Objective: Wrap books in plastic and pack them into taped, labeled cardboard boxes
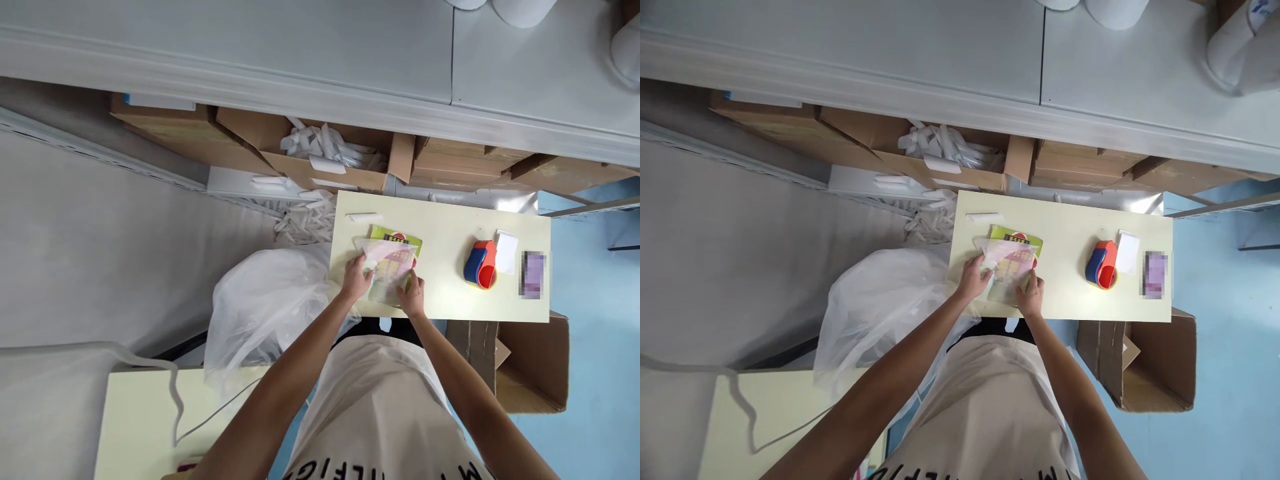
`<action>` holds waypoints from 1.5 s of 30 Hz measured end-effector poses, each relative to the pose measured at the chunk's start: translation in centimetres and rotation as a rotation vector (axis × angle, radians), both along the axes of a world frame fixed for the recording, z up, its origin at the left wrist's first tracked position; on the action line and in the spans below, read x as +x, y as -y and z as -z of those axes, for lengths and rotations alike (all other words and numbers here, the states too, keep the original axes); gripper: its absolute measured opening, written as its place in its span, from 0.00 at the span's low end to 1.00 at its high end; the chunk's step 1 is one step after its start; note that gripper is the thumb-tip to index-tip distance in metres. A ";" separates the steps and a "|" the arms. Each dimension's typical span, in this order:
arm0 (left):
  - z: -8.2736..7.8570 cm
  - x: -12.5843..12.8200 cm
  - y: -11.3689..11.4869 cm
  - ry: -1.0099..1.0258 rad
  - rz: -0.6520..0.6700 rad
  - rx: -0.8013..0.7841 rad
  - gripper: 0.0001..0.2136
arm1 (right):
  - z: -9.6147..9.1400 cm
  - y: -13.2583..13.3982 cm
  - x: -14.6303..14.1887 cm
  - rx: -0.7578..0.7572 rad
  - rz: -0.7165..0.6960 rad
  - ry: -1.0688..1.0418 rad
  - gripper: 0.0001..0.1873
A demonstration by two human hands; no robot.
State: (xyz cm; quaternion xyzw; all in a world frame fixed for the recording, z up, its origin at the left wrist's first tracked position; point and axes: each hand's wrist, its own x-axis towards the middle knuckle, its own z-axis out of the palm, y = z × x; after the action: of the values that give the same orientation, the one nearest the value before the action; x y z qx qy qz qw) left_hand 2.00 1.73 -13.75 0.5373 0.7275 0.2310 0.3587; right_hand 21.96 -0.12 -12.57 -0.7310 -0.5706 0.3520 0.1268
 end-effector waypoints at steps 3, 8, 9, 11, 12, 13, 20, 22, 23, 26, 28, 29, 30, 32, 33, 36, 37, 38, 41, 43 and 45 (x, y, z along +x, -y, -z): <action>0.4 -0.4 -2.0 0.007 0.028 0.018 0.24 | 0.2 -1.3 0.0 0.020 0.035 0.025 0.37; 2.0 -2.9 -2.5 0.176 -0.187 0.063 0.29 | 0.3 -4.6 -1.9 0.022 -0.024 0.000 0.37; 2.3 -3.3 -2.4 0.218 -0.227 0.086 0.29 | 0.3 -5.3 -2.5 0.029 -0.042 -0.013 0.37; 2.8 -4.2 -2.4 0.280 -0.271 0.125 0.28 | 0.3 -6.7 -3.7 0.046 -0.073 -0.032 0.36; 2.9 -4.6 -2.5 0.288 -0.280 0.138 0.27 | 0.3 -7.4 -4.3 0.056 -0.087 -0.036 0.35; 3.0 -5.0 -2.8 0.279 -0.287 0.148 0.27 | 0.3 -8.0 -4.9 0.066 -0.100 -0.036 0.34; 3.3 -7.5 -4.4 0.157 -0.334 0.153 0.27 | 0.6 -11.5 -7.6 0.108 -0.199 -0.029 0.30; 3.3 -7.9 -4.1 0.138 -0.338 0.138 0.28 | 0.7 -11.7 -7.7 0.121 -0.242 -0.021 0.29; 3.2 -7.9 -3.9 0.137 -0.335 0.135 0.28 | 0.7 -11.6 -7.8 0.126 -0.262 -0.013 0.29; 3.1 -8.0 -3.4 0.146 -0.320 0.139 0.29 | 0.8 -11.3 -7.7 0.131 -0.293 0.006 0.29; 3.0 -8.0 -3.2 0.150 -0.307 0.139 0.29 | 0.9 -11.0 -7.5 0.135 -0.297 0.011 0.29; 2.9 -8.0 -3.2 0.150 -0.303 0.140 0.29 | 0.9 -10.9 -7.4 0.139 -0.296 0.012 0.30; 2.8 -8.1 -3.2 0.148 -0.303 0.143 0.30 | 0.8 -10.8 -7.2 0.142 -0.294 0.013 0.30; 2.6 -8.2 -3.2 0.141 -0.312 0.153 0.30 | 0.7 -10.5 -6.6 0.144 -0.283 0.014 0.31; 2.4 -8.3 -3.2 0.137 -0.320 0.156 0.31 | 0.7 -10.3 -6.2 0.145 -0.275 0.014 0.31; 1.8 -8.5 -3.0 0.124 -0.328 0.150 0.31 | 0.4 -9.5 -4.4 0.160 -0.252 0.009 0.30; 1.6 -8.5 -2.8 0.118 -0.323 0.145 0.31 | 0.4 -9.2 -3.7 0.170 -0.249 0.005 0.29; 1.4 -8.6 -2.6 0.112 -0.316 0.143 0.30 | 0.3 -8.7 -2.9 0.182 -0.247 0.000 0.29; 0.9 -8.5 -2.1 0.084 -0.304 0.147 0.28 | 0.1 -7.1 -0.7 0.202 -0.234 -0.026 0.28; 0.7 -8.2 -1.6 0.059 -0.304 0.145 0.26 | 0.0 -5.8 0.7 0.199 -0.205 -0.055 0.27; 0.6 -7.8 -1.2 0.035 -0.297 0.143 0.23 | -0.1 -4.4 2.1 0.183 -0.164 -0.094 0.26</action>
State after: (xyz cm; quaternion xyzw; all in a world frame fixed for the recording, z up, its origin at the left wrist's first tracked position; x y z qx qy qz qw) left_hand -5.82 2.93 -14.30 0.4441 0.7742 0.3419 0.2940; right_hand 24.01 4.30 -12.47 -0.6498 -0.6518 0.3416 0.1903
